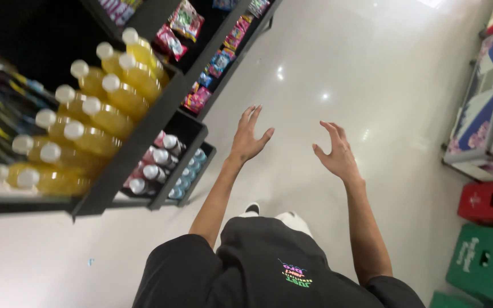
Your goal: Cleaning product sachets with a cloth and stocking them onto store shelves.
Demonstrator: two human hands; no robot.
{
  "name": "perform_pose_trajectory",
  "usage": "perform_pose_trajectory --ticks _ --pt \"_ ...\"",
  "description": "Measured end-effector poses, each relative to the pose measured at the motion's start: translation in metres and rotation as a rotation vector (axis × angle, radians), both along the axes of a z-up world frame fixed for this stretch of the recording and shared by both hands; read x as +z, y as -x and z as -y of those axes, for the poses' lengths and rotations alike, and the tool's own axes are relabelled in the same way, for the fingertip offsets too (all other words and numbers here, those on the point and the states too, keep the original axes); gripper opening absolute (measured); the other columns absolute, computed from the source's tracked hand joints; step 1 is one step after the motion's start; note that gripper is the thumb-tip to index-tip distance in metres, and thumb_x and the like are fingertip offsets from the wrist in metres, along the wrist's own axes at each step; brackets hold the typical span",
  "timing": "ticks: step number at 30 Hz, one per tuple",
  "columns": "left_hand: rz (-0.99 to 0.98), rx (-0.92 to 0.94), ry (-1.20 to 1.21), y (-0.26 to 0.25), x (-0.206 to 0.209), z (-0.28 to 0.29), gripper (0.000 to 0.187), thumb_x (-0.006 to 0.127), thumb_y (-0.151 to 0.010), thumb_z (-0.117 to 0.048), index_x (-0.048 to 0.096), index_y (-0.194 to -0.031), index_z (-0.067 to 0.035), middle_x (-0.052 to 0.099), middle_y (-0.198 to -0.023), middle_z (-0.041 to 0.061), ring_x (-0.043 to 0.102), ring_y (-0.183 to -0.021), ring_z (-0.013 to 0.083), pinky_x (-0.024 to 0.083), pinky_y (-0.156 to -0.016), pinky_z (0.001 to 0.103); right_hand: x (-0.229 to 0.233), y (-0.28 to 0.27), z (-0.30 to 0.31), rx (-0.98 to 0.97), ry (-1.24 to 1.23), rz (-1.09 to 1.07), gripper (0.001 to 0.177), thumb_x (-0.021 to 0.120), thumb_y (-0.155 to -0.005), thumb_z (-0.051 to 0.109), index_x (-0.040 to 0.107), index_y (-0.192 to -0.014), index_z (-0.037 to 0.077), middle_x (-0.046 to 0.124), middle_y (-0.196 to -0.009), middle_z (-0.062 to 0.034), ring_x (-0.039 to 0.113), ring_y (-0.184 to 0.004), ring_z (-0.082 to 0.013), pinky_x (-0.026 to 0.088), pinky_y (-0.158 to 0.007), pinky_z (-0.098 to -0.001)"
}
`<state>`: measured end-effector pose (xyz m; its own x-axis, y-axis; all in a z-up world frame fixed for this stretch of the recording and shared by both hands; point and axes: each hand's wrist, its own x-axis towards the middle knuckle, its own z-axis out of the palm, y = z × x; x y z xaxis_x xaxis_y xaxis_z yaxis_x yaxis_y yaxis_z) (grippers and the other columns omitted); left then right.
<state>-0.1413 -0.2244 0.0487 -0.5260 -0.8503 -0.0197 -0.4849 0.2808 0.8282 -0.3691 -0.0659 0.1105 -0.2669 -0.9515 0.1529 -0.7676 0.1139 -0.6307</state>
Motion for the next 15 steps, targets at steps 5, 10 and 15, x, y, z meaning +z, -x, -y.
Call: perform_pose_trajectory --ticks 5,10,15 --pt "-0.142 0.059 0.081 0.077 0.013 0.124 0.082 0.062 -0.093 -0.059 0.035 -0.16 -0.021 0.037 -0.156 0.015 0.035 -0.149 0.038 0.034 -0.121 0.053 -0.001 0.088 0.133 0.061 0.068 -0.01 0.066 0.074 -0.087 0.017 0.051 -0.148 0.013 0.05 -0.139 -0.0212 0.056 -0.127 -0.0471 0.046 -0.104 -0.0588" --pt "-0.237 0.177 0.225 0.146 0.019 0.262 0.079 0.063 -0.093 -0.058 0.039 -0.158 -0.021 0.045 -0.15 0.018 0.038 -0.146 0.0398 0.033 -0.121 0.054 -0.007 0.192 0.296 0.22 0.167 -0.014 0.065 0.074 -0.087 0.02 0.052 -0.148 0.014 0.052 -0.138 -0.0208 0.055 -0.127 -0.0472 0.045 -0.105 -0.0585" --pt "-0.378 0.383 0.418 0.201 0.043 0.379 0.068 0.074 -0.095 -0.041 0.047 -0.151 -0.013 0.056 -0.138 0.021 0.052 -0.135 0.0404 0.045 -0.11 0.052 0.033 0.266 0.448 0.367 0.188 0.027 0.059 0.073 -0.091 0.017 0.055 -0.147 0.012 0.054 -0.137 -0.0188 0.058 -0.124 -0.0431 0.047 -0.102 -0.056"
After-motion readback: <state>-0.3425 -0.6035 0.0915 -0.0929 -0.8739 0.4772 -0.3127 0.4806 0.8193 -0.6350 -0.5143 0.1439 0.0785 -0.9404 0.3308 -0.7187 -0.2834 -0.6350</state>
